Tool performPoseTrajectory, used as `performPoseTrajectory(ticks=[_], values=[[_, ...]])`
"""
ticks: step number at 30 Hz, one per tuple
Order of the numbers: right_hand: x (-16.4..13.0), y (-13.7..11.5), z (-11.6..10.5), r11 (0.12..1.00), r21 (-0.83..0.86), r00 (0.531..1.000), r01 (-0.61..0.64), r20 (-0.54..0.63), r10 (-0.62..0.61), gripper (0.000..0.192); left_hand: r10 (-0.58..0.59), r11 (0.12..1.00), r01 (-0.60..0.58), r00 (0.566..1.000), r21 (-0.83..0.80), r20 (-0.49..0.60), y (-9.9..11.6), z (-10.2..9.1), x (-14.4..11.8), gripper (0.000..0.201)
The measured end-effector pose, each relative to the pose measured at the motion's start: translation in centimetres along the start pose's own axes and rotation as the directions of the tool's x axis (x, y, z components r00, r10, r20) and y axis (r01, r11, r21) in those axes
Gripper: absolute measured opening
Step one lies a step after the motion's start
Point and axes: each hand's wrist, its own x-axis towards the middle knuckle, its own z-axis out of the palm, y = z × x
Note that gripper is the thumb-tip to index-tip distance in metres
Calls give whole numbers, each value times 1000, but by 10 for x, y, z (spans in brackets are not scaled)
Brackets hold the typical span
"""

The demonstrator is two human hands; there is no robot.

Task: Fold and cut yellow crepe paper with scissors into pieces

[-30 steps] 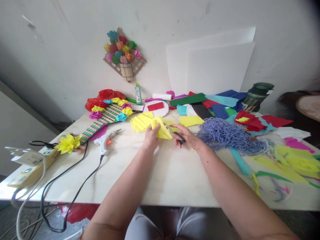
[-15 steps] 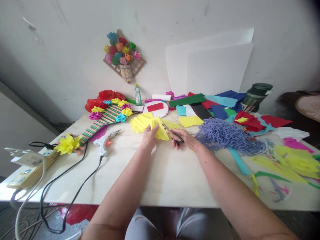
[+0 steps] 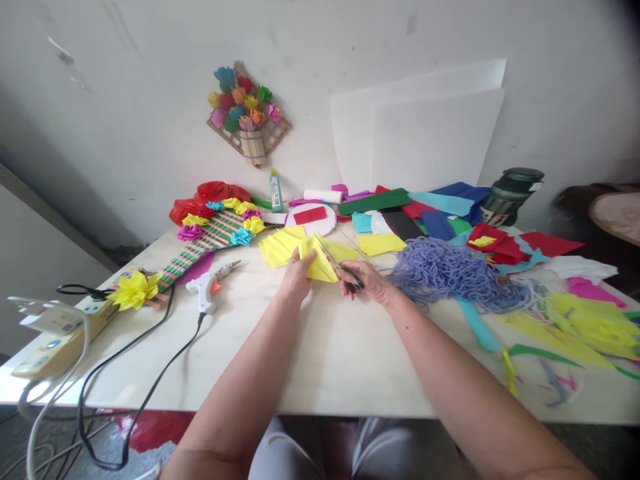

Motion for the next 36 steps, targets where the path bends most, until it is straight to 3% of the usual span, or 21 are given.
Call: performPoseTrajectory(ticks=[14,26,36], values=[[3,-2,6,999,35,991,-37,-126,42,25,-89,995,90,996,-50,6,-5,1,1,30],[13,25,0,977,-214,969,1,-243,-54,22,-130,990,131,991,-47,15,-6,3,-3,29],[8,9,6,999,31,981,-10,-191,15,25,-135,989,135,991,-56,9,-7,4,-2,29]])
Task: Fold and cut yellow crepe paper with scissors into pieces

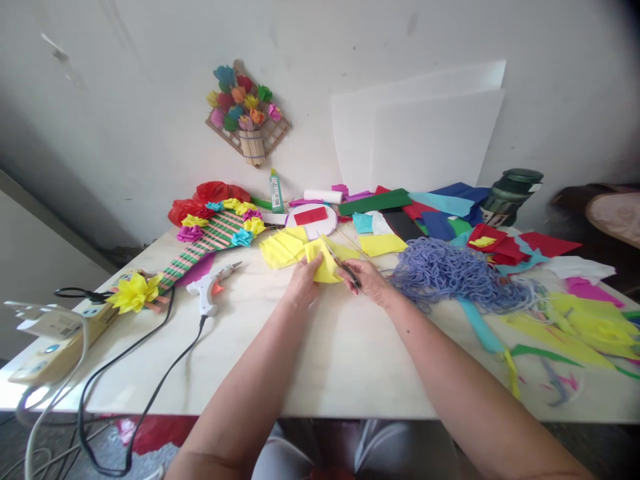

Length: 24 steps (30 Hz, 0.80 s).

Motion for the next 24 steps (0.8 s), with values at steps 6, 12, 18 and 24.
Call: performPoseTrajectory(ticks=[6,12,18,24], values=[[-1,-2,1,998,59,999,-32,15,31,25,-2,1000,2,999,-21,-35,-1,2,0,27],[-2,-3,2,997,74,1000,-24,14,23,26,-13,999,10,998,-38,-63,-2,1,1,26],[-1,-1,2,996,84,1000,-10,20,9,27,-9,998,4,997,-64,-71,-3,2,2,26],[1,0,2,998,53,999,-33,4,33,27,-12,999,8,996,-50,-86,-2,0,3,31]])
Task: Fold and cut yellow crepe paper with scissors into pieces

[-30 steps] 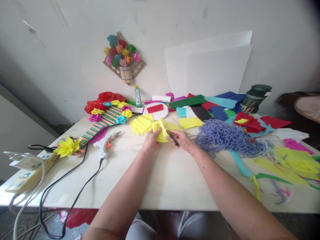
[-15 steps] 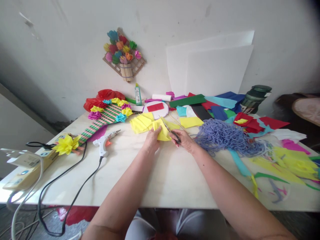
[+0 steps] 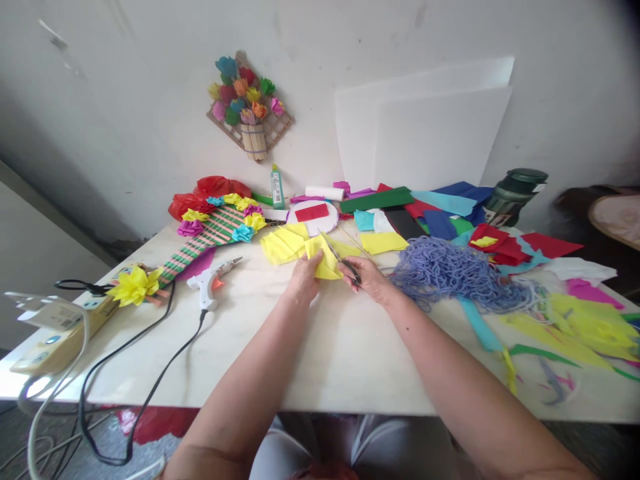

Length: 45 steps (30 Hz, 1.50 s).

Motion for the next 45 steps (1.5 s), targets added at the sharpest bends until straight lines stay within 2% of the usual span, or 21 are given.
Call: performPoseTrajectory(ticks=[5,9,13,25,33,45], values=[[-1,-1,2,1000,-3,1000,12,9,-11,28,7,1000,-7,1000,-7,3,1,-1,0,31],[-6,-6,1,999,37,999,2,40,-3,31,-8,1000,8,1000,11,30,2,0,-2,28],[-9,-11,0,1000,8,999,-13,52,13,29,-3,999,0,998,35,67,3,0,-3,29],[-4,-8,-2,1000,-29,1000,-3,23,4,27,39,997,-47,993,67,113,0,-1,-2,29],[-5,-12,1,1000,-16,1000,3,-3,-3,27,39,998,-44,995,53,94,1,1,-3,31],[-1,-4,0,999,26,999,24,-25,-23,27,31,999,-32,998,26,53,1,-2,0,36]])
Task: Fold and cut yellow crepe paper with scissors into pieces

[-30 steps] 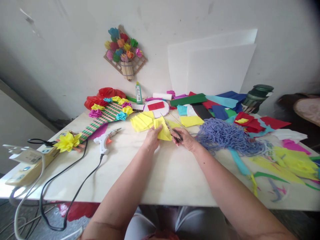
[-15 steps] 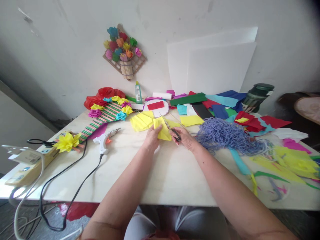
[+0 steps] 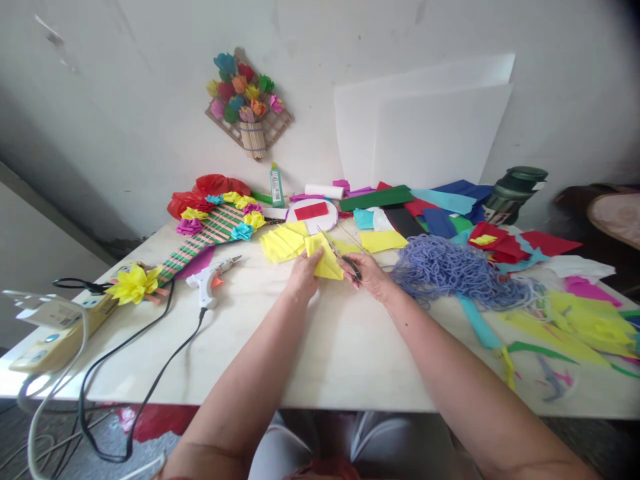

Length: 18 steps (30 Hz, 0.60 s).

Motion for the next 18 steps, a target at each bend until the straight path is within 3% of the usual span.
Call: performPoseTrajectory(ticks=[18], values=[[-3,-8,-7,999,-50,996,19,88,-15,29,-40,999,38,994,27,98,1,1,-3,39]])
